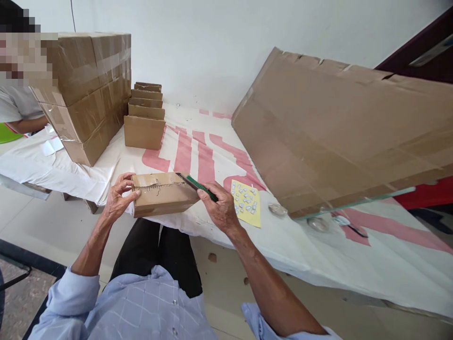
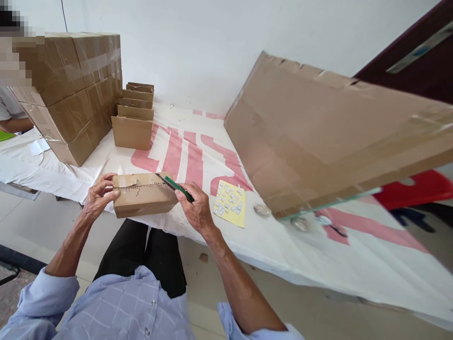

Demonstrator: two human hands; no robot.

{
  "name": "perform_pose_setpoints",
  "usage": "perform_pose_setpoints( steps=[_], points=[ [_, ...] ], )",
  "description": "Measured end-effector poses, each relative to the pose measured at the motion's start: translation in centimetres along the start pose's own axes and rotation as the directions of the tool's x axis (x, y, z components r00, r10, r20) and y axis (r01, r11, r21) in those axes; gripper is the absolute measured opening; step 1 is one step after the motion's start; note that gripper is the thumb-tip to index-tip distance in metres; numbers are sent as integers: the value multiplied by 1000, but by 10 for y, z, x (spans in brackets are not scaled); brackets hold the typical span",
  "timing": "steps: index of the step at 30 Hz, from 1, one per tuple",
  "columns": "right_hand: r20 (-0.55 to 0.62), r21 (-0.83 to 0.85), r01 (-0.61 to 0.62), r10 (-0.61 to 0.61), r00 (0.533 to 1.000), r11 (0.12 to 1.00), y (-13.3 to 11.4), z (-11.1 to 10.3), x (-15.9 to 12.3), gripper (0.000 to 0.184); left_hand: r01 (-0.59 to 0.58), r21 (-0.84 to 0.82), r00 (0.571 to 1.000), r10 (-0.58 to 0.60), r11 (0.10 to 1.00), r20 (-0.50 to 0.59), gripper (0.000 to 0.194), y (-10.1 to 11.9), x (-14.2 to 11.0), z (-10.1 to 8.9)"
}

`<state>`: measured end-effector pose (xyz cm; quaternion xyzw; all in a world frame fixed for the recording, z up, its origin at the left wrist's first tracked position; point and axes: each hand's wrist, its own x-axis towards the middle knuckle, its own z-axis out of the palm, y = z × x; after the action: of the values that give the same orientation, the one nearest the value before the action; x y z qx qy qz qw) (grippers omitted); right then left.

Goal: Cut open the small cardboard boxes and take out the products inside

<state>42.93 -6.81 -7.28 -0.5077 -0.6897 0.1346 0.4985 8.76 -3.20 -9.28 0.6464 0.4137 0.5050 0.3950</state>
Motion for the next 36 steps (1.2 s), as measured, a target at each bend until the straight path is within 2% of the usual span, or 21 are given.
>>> perform_pose_setpoints(
  steps=[4,7,11,14,20,23,25,27,30,32,34,36],
  points=[
    [99,22,82,-84,992,996,-12,-1,4,24,18,49,999,-20,999,48,48,0,-4,-3],
    [224,50,156,-164,961,986,-27,0,14,25,26,79,997,-32,997,77,53,2,-4,-3],
    [394,42,274,-268,879,961,-44,3,37,27,27,99,995,-36,995,90,53,6,-3,-1],
    [473,-19,376,-323,820,927,-53,4,55,27,18,93,995,-27,995,95,52,7,-3,-1],
    [632,-174,538,-325,703,825,-71,9,81,34,14,96,994,-25,995,111,52,8,-3,-1],
    [678,-225,585,-306,668,780,-74,17,88,34,11,109,992,-24,994,120,51,9,-2,-1],
    [675,-236,577,-295,676,782,-72,20,92,30,6,119,992,-21,993,121,51,9,-2,-1],
    [656,-239,539,-275,703,808,-65,15,94,24,2,127,992,-18,992,128,51,8,-2,-2],
    [588,-270,446,-221,778,853,-45,-11,95,18,-7,129,991,-10,992,133,59,5,-4,-6],
    [468,-283,349,-189,864,893,-25,-35,90,23,-17,133,992,0,991,127,68,3,-5,-9],
    [273,-261,213,-139,952,942,2,-52,77,30,-26,135,991,8,990,133,73,2,-5,-10],
    [91,-244,53,-32,995,968,34,-54,54,40,-28,124,989,9,992,149,76,2,-4,-7]
  ],
)
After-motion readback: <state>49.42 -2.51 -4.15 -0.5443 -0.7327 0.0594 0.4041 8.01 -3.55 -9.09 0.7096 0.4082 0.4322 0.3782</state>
